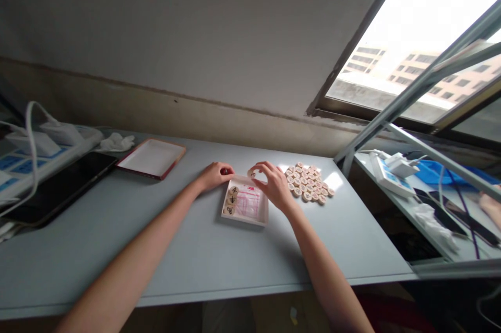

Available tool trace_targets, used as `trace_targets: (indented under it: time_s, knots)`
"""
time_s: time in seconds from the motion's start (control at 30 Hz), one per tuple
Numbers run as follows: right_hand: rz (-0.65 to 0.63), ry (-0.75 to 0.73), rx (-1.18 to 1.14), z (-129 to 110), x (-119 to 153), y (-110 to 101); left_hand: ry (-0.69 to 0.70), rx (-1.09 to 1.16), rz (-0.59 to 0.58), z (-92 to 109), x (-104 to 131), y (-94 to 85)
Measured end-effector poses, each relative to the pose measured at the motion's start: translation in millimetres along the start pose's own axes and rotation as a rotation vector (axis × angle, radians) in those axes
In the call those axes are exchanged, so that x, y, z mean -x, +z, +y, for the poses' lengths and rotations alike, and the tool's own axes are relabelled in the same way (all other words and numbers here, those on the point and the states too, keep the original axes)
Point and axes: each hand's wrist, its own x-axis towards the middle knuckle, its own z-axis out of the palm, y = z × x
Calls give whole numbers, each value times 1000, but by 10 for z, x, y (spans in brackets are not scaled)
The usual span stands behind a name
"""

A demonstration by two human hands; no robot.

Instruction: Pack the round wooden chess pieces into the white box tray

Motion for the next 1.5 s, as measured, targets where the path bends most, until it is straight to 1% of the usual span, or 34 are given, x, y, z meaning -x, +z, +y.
trace_targets:
  time_s: [0.07,0.1,0.17,0.27,0.37,0.43,0.57,0.63,0.67,0.73,0.8,0.83,0.87,0.93,0.97,1.03,1.13,1.3,1.33,1.4,1.5]
  knots:
    - [75,100,7,133,20,-61,-3,6,-1,-4,0,1]
    - [83,146,26,207,36,-79,-4,10,-2,-2,1,0]
    - [50,198,73,352,74,-91,-5,14,-3,5,5,-4]
    - [-36,169,151,516,125,-68,-6,6,-3,18,11,-10]
    - [-102,142,222,616,164,-57,-3,2,0,20,16,-10]
    - [-115,160,264,674,198,-84,-2,4,3,15,16,-6]
    - [-104,217,324,750,260,-200,-7,9,8,4,13,3]
    - [-85,220,290,696,243,-239,-15,7,11,5,12,5]
    - [-73,203,243,631,219,-239,-19,6,13,8,11,5]
    - [-69,124,95,428,152,-188,-22,4,12,16,11,3]
    - [-150,-16,-83,166,86,-73,-20,2,8,22,10,1]
    - [-207,-78,-124,35,63,-1,-19,2,6,23,8,0]
    - [-270,-125,-127,-84,46,71,-17,1,4,22,6,1]
    - [-313,-143,-106,-257,31,190,-13,3,3,14,0,2]
    - [-322,-135,-91,-304,29,228,-9,5,3,10,-3,2]
    - [-327,-110,-83,-319,29,248,1,8,4,3,-5,2]
    - [-312,-67,-107,-200,33,152,-4,3,3,8,-1,-2]
    - [-138,83,-113,137,67,-149,-29,7,7,21,9,-5]
    - [-121,114,-101,204,79,-202,-29,8,9,18,9,-4]
    - [-134,167,-69,326,114,-287,-29,8,11,7,8,0]
    - [-211,205,34,477,188,-354,-28,17,10,-11,3,7]
